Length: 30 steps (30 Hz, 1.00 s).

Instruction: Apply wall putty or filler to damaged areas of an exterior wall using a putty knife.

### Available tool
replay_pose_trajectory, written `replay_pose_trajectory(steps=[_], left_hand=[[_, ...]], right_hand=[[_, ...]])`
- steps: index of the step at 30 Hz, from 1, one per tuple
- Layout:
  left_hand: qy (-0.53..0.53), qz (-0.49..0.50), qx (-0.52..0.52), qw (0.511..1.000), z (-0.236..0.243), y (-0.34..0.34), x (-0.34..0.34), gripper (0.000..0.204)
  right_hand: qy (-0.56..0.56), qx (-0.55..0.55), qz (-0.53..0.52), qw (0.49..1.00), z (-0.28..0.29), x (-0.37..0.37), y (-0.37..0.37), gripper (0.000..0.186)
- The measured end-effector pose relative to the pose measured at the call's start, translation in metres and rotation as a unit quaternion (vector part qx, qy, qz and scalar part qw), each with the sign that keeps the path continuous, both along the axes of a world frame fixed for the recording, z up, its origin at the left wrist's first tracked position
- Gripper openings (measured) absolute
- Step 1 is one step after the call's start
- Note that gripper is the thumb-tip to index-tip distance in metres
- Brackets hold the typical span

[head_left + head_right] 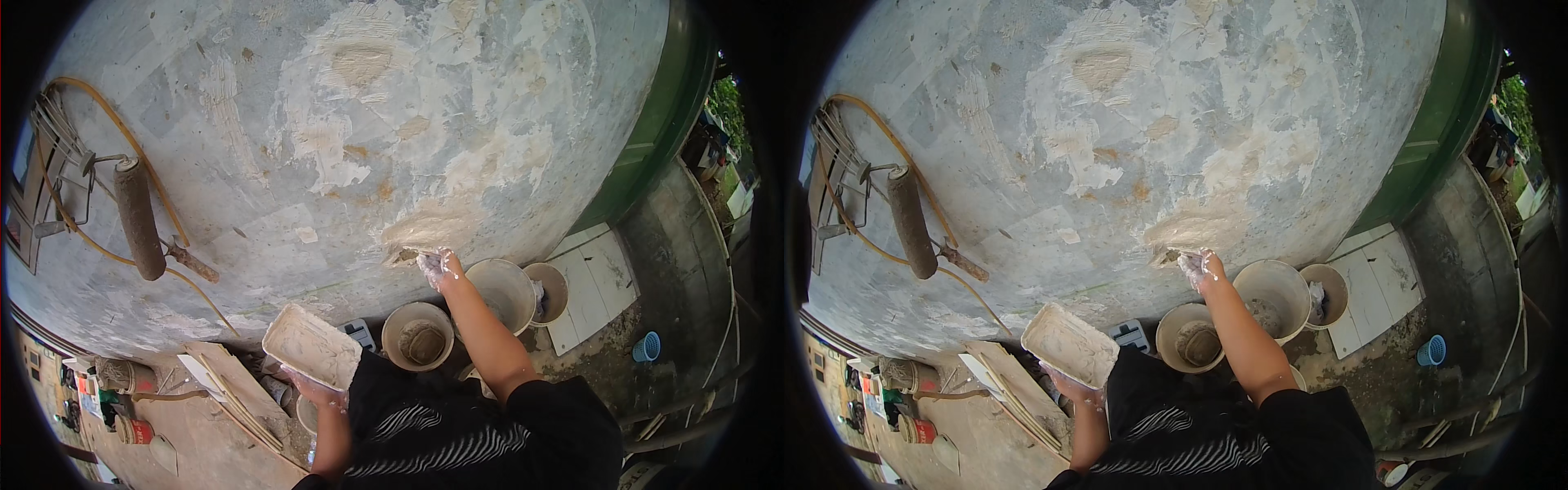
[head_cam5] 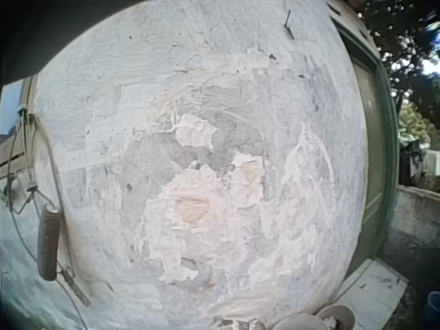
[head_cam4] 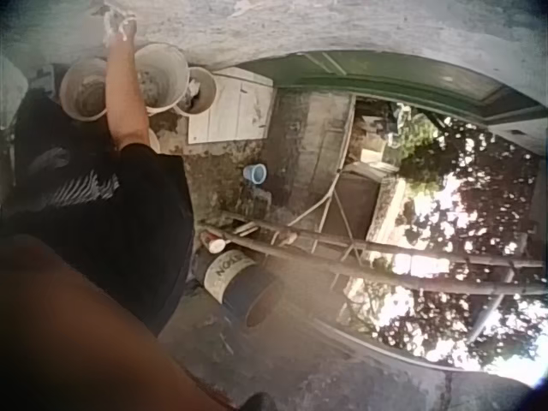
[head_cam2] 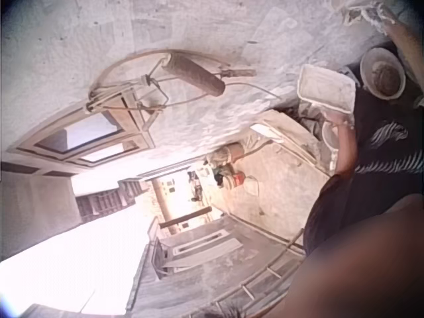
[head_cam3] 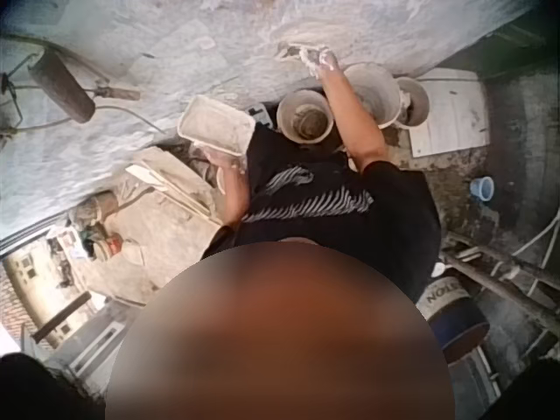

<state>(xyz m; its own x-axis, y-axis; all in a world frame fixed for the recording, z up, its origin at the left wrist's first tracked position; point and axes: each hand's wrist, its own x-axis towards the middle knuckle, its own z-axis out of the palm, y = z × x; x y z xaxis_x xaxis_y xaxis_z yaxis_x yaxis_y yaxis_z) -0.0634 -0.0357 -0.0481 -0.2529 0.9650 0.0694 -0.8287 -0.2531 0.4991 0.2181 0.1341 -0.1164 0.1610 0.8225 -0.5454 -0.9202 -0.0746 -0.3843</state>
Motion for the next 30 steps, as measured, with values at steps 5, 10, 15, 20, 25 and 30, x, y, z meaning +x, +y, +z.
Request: replay_pose_trajectory(steps=[5,10,15,20,25,30], left_hand=[[-0.011,-0.007,0.002,1.0,0.003,0.002,0.002,0.061],[-0.047,0.004,-0.034,0.998,0.006,0.001,-0.004,0.062],[-0.028,-0.016,-0.007,0.999,0.003,0.005,-0.002,0.063],[-0.023,-0.001,-0.026,0.999,-0.001,0.007,-0.007,0.061],[-0.01,0.024,-0.025,0.999,-0.006,0.007,-0.012,0.06],[0.011,0.04,-0.065,0.997,0.002,0.007,-0.008,0.06]], right_hand=[[0.01,0.053,-0.007,0.998,-0.003,0.014,0.026,0.025],[-0.037,0.118,-0.045,0.991,0.025,0.03,-0.011,0.022],[-0.073,0.036,0.007,0.997,-0.025,0.044,-0.03,0.022],[-0.053,-0.019,0.055,0.997,-0.079,0.044,-0.022,0.031],[-0.048,-0.014,0.043,0.998,-0.08,0.034,-0.003,0.029],[-0.015,-0.024,0.008,1.0,-0.069,0.03,0.026,0.027]])
